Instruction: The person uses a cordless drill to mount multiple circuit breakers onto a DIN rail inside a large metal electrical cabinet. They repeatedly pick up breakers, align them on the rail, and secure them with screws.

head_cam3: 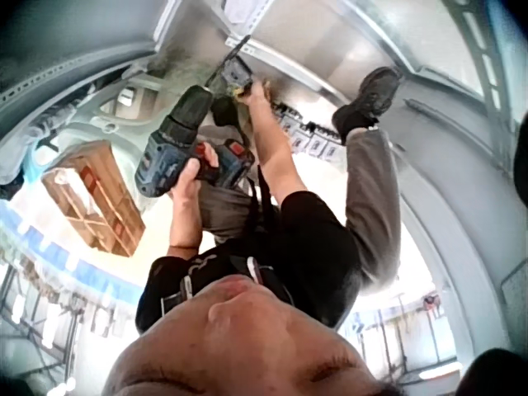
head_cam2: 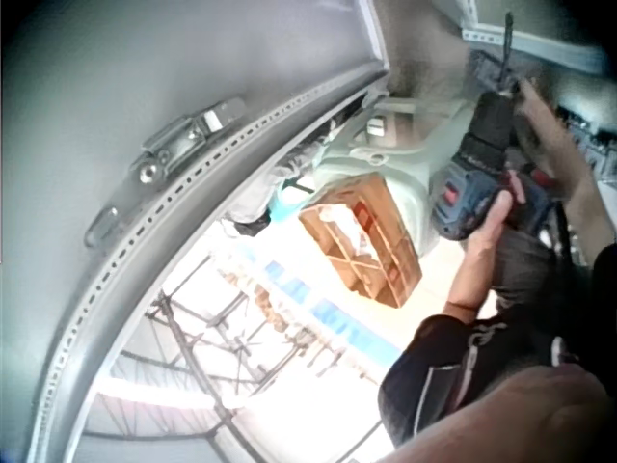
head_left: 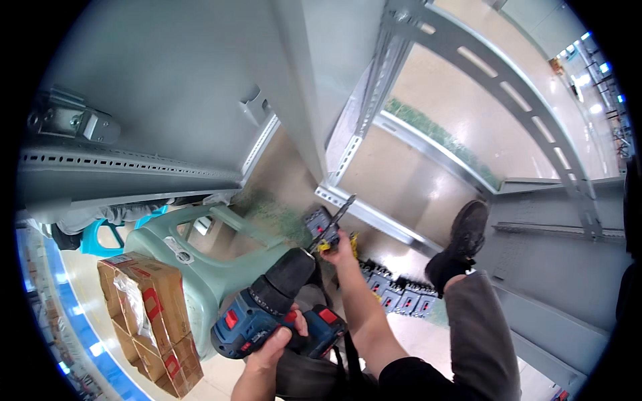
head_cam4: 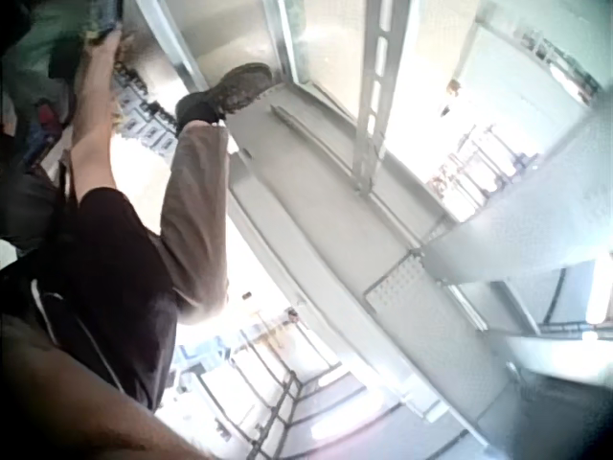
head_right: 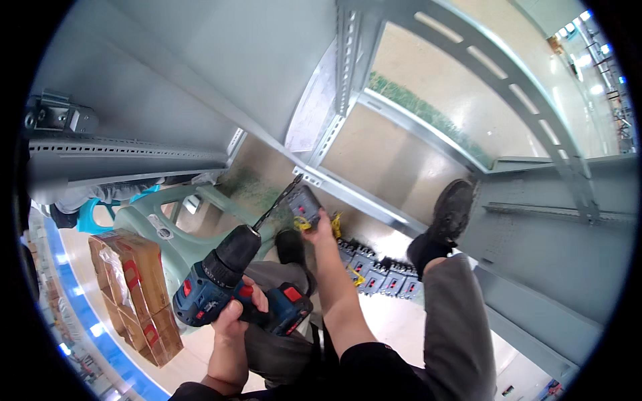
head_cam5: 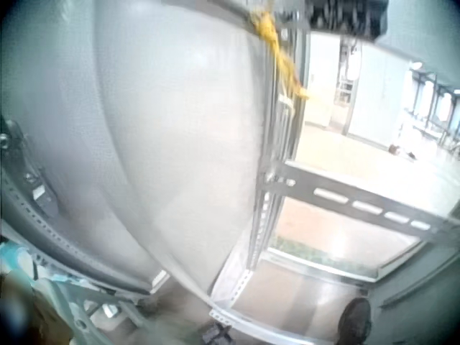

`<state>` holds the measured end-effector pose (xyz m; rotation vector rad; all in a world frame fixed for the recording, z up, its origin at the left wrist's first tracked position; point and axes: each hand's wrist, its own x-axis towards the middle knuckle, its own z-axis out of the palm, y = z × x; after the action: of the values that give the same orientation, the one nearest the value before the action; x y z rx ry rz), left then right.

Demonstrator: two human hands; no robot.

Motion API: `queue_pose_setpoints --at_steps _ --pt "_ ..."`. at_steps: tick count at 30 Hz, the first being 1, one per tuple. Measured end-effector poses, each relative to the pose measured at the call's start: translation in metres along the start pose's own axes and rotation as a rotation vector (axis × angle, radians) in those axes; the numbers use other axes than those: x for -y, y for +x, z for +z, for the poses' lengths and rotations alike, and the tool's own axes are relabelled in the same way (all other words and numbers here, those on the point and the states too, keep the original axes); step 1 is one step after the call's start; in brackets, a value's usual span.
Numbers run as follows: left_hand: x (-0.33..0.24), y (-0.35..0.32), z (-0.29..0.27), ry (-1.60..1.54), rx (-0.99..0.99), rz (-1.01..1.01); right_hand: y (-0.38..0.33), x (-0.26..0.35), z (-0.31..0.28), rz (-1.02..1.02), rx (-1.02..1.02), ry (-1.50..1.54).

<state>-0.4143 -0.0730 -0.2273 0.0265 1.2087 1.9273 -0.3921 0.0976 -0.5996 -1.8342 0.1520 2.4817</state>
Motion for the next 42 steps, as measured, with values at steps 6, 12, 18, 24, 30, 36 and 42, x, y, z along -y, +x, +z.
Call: queue_pose_setpoints --at_steps 6,12,18,24,30,36,42 --pt "0.015 -0.008 0.007 0.014 -0.013 0.12 -0.058 -0.013 -0.057 -0.32 0.194 0.056" --pt "0.012 -0.006 0.008 -0.096 -0.008 0.185 -0.177 -0.019 -0.042 -0.482 0.316 0.034" --pt "0.0 -0.013 0.013 -0.151 0.014 0.221 -0.263 -0.01 -0.006 -0.611 0.47 0.22" --pt "0.0 -0.022 0.004 -0.082 0.058 0.252 -0.44 0.051 0.085 -0.836 0.942 0.35" --pt "0.013 -0.02 0.005 -0.019 0.068 0.264 -0.584 0.135 0.181 -1.027 1.135 0.338" --pt "0.018 -0.017 0.015 0.014 0.062 0.275 -0.654 0.177 0.208 -0.989 1.162 0.193" --pt "-0.015 -0.021 0.053 0.158 0.043 0.343 -0.647 0.186 0.226 -0.784 1.148 0.236"
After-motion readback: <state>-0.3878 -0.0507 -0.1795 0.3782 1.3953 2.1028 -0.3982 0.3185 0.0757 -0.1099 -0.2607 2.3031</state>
